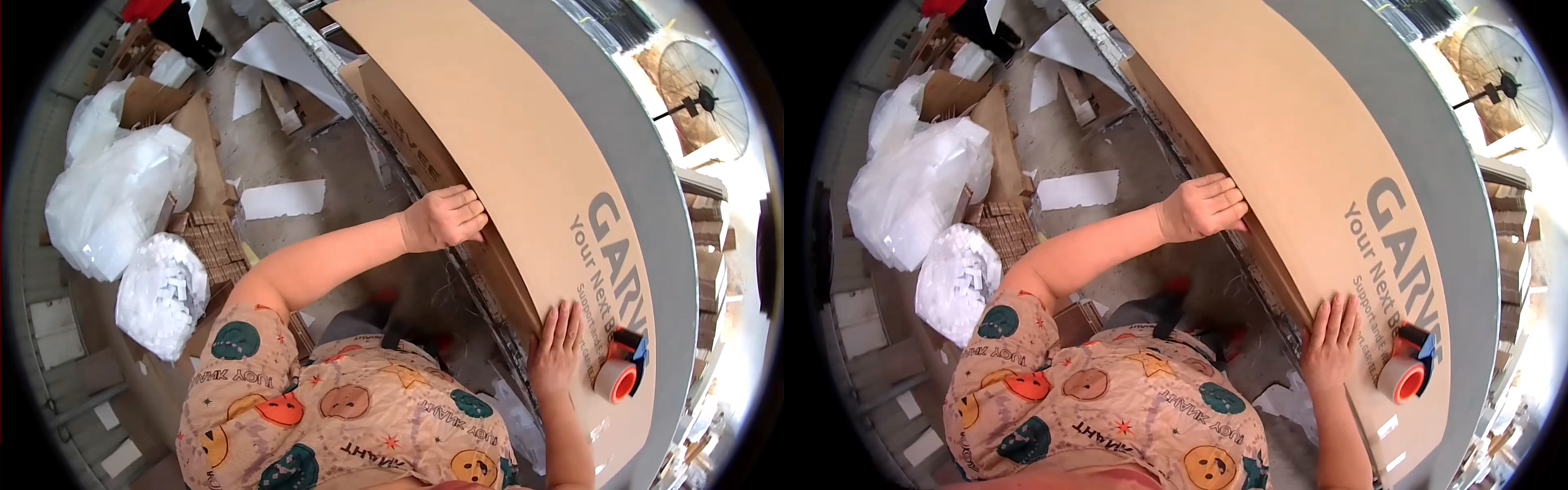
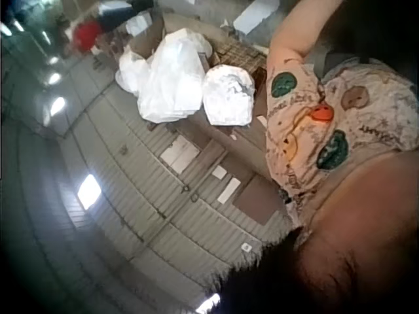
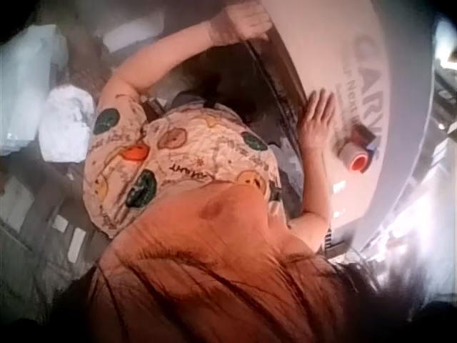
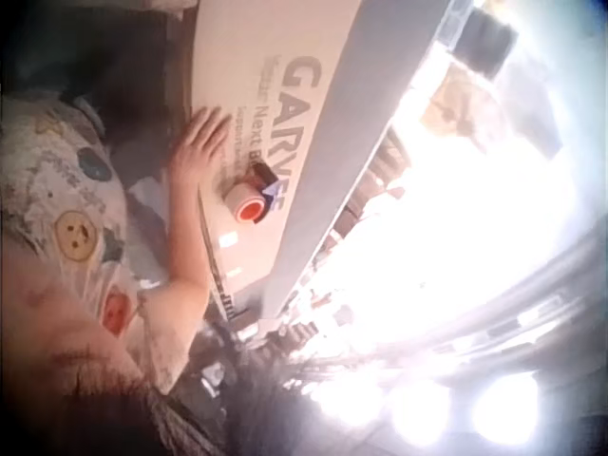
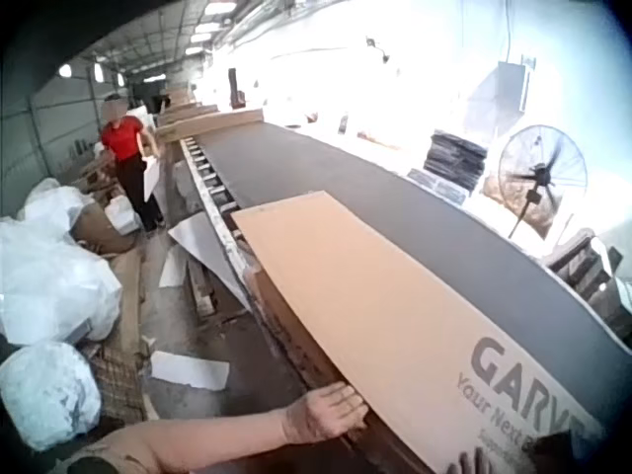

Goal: The person packs items into cardboard boxes with foam pieces, folds the box flaps closed, and tapes them shut using a tape dispenser. Afterwards, the person walks across the workshop, picks up a roll of tape, and handles the tape dispenser.

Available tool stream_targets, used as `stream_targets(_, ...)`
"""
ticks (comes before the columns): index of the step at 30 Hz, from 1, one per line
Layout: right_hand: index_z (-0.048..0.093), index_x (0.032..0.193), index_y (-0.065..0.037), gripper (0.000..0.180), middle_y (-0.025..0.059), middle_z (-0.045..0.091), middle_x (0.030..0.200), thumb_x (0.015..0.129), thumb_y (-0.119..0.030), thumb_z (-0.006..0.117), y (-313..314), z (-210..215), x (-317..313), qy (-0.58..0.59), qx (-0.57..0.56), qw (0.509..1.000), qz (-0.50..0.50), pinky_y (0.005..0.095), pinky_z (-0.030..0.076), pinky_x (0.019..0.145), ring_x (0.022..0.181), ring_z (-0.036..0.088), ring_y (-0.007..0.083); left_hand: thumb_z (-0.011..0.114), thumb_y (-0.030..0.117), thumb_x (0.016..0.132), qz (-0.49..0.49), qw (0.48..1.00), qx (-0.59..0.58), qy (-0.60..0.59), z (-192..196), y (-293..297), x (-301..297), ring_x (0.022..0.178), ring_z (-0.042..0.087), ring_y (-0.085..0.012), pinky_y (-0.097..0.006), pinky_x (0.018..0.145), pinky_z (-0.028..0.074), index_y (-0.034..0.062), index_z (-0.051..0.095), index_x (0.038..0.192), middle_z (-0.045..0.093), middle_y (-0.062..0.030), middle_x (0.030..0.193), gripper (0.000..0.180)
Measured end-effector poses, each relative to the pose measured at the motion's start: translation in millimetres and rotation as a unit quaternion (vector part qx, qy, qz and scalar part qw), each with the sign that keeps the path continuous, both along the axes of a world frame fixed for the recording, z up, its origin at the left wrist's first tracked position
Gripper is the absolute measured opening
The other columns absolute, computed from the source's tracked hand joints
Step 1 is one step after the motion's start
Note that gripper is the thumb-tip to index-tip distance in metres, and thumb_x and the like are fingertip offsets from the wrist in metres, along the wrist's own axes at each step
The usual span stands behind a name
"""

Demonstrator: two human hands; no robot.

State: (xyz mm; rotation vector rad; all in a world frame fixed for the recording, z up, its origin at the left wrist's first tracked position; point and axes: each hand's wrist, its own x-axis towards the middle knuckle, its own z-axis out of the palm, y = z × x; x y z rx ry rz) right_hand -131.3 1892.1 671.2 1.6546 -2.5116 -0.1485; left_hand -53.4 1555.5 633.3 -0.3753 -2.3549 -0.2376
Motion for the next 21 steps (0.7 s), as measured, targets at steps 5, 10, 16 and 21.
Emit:
stream_targets(5,0.032,0.138,0.002,0.066,0.0211,0.031,0.146,0.084,-0.021,0.062,-8,-9,-1,0.026,0.004,0.999,-0.034,0.0515,0.024,0.111,0.137,0.025,0.0426,0.072,0.031,0.069,-0.011,0.997,0.037,0.065,-7,28,14,0.108,0.057,-0.0250,-0.038,0.096,0.047,0.0031,0.063,0.101,0.062,-0.0088,0.107,0.044)
stream_targets(10,0.033,0.138,0.002,0.063,0.0175,0.031,0.147,0.085,-0.018,0.061,-9,2,10,0.015,-0.009,0.997,-0.072,0.0469,0.026,0.111,0.138,0.025,0.0382,0.062,0.050,0.073,-0.167,0.983,-0.058,-0.045,15,62,-51,0.125,0.044,-0.0280,-0.043,0.109,0.032,0.0024,0.050,0.125,0.050,-0.0130,0.130,0.071)
stream_targets(16,0.036,0.137,0.001,0.054,0.0194,0.032,0.145,0.091,-0.021,0.051,-58,21,-8,-0.126,-0.096,0.980,-0.124,0.0459,0.024,0.111,0.137,0.027,0.0378,0.054,0.050,0.081,-0.135,0.990,-0.041,0.015,-2,58,-43,0.120,0.049,-0.0286,-0.043,0.105,0.036,0.0042,0.055,0.121,0.053,-0.0115,0.128,0.061)
stream_targets(21,0.036,0.138,0.000,0.053,0.0229,0.032,0.145,0.094,-0.028,0.044,-114,2,-48,-0.050,-0.188,0.963,-0.186,0.0462,0.021,0.112,0.137,0.025,0.0369,0.056,0.046,0.081,-0.112,0.993,-0.029,-0.029,0,45,-32,0.123,0.048,-0.0292,-0.043,0.105,0.036,0.0076,0.058,0.121,0.053,-0.0098,0.129,0.056)
